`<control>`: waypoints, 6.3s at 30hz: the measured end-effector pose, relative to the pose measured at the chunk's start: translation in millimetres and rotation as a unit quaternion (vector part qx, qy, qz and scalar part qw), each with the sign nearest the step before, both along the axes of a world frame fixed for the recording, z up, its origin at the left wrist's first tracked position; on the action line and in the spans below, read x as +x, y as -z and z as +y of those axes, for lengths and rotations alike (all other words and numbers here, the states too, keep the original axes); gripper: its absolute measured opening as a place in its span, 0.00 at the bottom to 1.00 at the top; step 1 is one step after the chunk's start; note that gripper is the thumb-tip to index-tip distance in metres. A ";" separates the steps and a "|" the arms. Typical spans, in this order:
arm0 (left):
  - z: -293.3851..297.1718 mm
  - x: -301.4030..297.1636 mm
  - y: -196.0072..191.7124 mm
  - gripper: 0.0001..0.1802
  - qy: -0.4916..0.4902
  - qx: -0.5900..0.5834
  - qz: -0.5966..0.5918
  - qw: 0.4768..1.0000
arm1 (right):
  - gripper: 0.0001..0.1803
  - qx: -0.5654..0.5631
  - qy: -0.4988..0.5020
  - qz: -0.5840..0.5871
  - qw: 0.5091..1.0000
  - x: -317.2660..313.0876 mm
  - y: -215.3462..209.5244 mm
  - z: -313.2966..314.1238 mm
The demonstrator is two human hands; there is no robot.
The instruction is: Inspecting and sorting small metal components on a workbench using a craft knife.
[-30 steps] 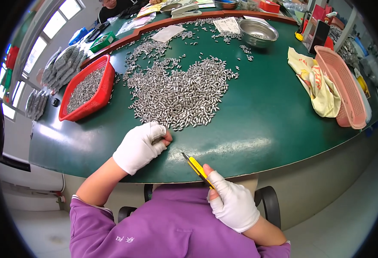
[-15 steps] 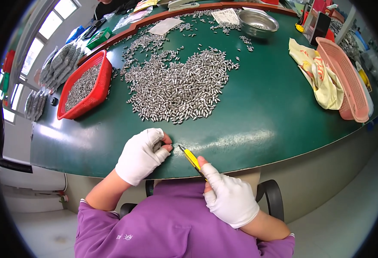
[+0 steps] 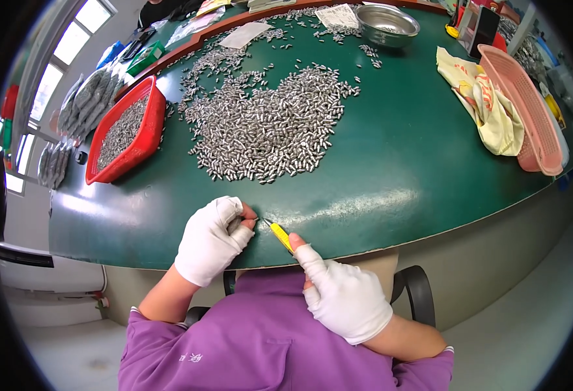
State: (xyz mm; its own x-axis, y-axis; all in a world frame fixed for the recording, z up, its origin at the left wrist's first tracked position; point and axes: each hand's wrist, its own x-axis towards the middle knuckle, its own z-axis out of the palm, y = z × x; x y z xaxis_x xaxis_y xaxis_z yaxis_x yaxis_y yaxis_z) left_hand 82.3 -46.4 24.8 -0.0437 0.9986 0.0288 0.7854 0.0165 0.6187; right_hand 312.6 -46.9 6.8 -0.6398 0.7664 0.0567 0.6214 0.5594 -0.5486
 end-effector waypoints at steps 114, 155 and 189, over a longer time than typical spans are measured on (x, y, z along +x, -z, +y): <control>51.4 -62.1 13.5 0.12 0.035 -0.119 -0.741 0.660 | 0.05 0.198 -0.192 0.139 0.951 -94.8 -26.5 156.1; 47.2 -55.9 11.0 0.10 0.012 -0.235 -0.685 0.690 | 0.10 0.175 -0.213 0.254 0.927 -103.5 -16.2 151.8; 46.9 -57.9 14.8 0.10 -0.026 -0.166 -0.671 0.722 | 0.10 0.218 -0.167 0.233 0.933 -102.0 -19.2 151.0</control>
